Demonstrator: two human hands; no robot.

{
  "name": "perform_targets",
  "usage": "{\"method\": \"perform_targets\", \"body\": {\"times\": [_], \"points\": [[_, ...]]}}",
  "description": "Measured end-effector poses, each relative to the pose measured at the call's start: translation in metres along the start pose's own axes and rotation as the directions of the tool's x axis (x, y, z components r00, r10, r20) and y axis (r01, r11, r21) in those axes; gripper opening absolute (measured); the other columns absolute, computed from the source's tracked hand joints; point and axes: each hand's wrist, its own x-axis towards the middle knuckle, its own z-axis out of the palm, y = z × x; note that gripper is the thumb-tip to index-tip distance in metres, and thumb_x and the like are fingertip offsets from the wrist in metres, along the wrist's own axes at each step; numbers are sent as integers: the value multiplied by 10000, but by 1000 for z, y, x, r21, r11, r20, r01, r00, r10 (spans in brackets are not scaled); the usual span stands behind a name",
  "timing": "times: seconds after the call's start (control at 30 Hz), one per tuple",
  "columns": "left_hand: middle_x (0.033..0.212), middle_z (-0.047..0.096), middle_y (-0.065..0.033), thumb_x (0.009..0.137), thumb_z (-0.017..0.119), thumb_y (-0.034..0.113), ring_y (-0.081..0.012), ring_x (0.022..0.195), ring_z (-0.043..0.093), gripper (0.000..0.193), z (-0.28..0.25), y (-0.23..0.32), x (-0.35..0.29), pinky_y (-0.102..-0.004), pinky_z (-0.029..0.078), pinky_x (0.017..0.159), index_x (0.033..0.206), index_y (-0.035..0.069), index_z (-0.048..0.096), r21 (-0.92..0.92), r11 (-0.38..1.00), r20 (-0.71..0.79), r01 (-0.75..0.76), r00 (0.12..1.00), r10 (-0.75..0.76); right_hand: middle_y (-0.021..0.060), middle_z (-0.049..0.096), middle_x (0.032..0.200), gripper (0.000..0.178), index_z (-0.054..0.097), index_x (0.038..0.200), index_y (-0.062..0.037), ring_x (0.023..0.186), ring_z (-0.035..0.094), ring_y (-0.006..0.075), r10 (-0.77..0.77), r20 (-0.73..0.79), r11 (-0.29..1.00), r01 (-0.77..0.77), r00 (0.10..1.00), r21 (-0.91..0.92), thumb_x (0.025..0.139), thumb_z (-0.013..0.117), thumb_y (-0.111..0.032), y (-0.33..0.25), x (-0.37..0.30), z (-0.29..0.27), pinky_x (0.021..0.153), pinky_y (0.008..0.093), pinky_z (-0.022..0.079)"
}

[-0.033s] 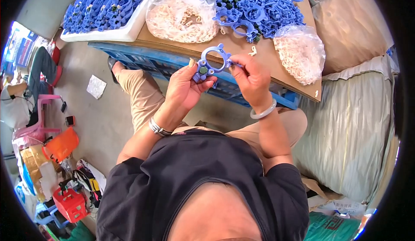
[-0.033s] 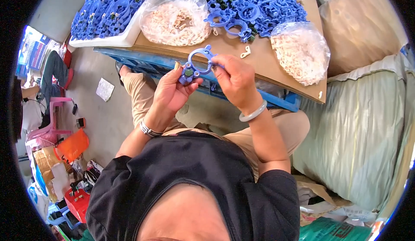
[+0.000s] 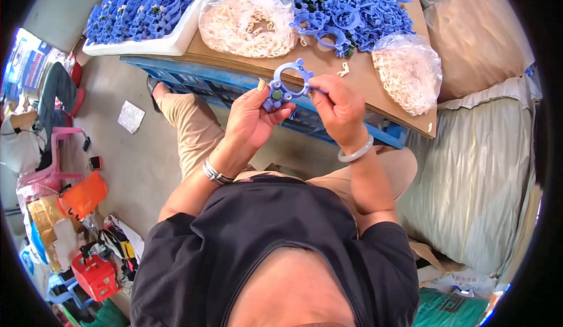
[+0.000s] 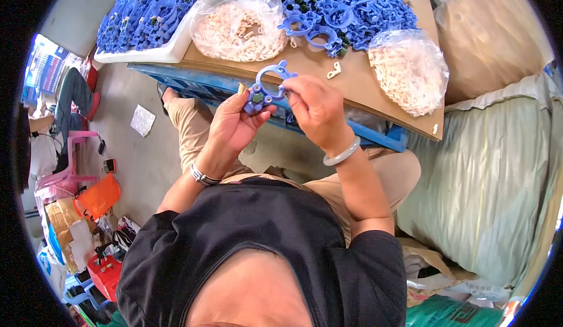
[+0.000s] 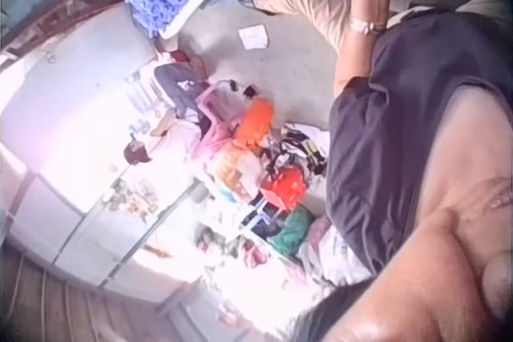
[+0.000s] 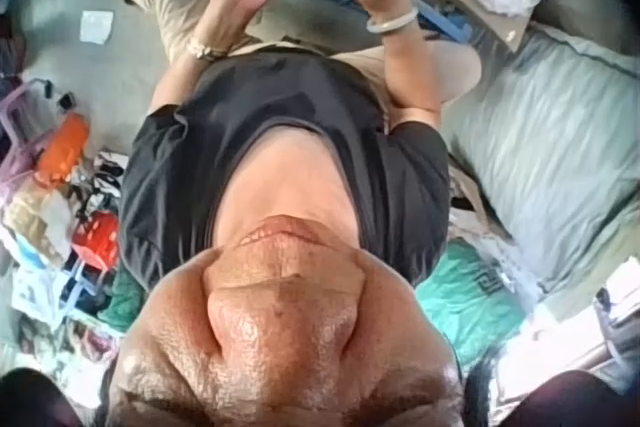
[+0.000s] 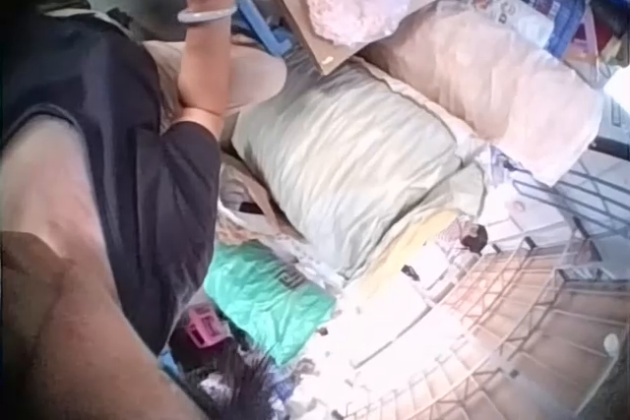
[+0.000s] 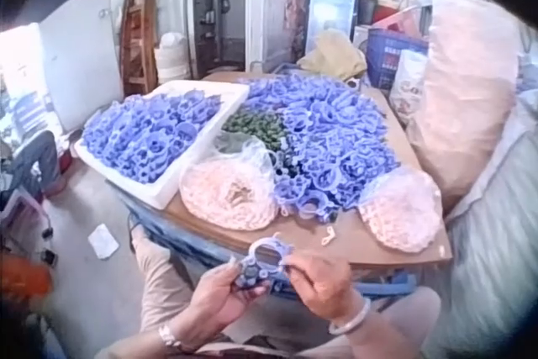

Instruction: Assembling small blue plastic housings with internal components and white connectors.

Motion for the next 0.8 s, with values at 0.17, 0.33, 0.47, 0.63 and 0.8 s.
{"method": "perform_targets", "body": {"times": [0.17, 0.33, 0.47, 0.63, 0.8], "points": [[842, 590, -162, 890, 457, 217, -293, 696, 611, 265, 6, -1, -3, -340, 543, 577, 944, -39, 497, -24, 1000, -26, -5, 1000, 5, 105, 579, 843, 261, 619, 917, -24, 688, 579, 224, -88, 38, 983, 93, 995, -155, 680, 603, 82, -3, -4, 13, 585, 286, 477], [917, 589, -180, 883, 462, 269, -327, 786, 604, 316, -7, 0, 2, -350, 546, 640, 972, -32, 501, -35, 997, -16, 75, 997, -76, 120, 569, 882, 304, 623, 918, -14, 681, 578, 231, -234, 82, 940, 247, 969, -237, 641, 607, 110, 5, -8, 17, 575, 298, 482], [877, 590, -163, 882, 467, 261, -310, 733, 607, 297, 1, 3, -1, -346, 547, 600, 952, -26, 502, -54, 995, -60, 86, 994, -90, 125, 563, 901, 320, 624, 924, -12, 677, 577, 237, -276, 104, 925, 293, 956, -240, 623, 608, 96, 7, -7, 16, 565, 306, 483], [822, 591, -147, 880, 473, 253, -288, 682, 609, 280, -1, 9, -2, -338, 543, 555, 936, -20, 501, -117, 984, -43, 133, 989, -138, 112, 569, 955, 296, 640, 906, -33, 772, 562, 243, -423, 109, 862, 437, 900, -258, 618, 620, 33, 4, -4, 16, 629, 323, 471], [795, 590, -134, 875, 487, 234, -260, 623, 612, 254, 0, 9, -6, -311, 529, 493, 914, -16, 509, 72, 997, -4, 17, 1000, -16, 109, 571, 979, 271, 647, 872, -50, 801, 545, 238, -385, 106, 906, 398, 917, -147, 613, 631, 27, 10, -3, 15, 689, 335, 450]]}}
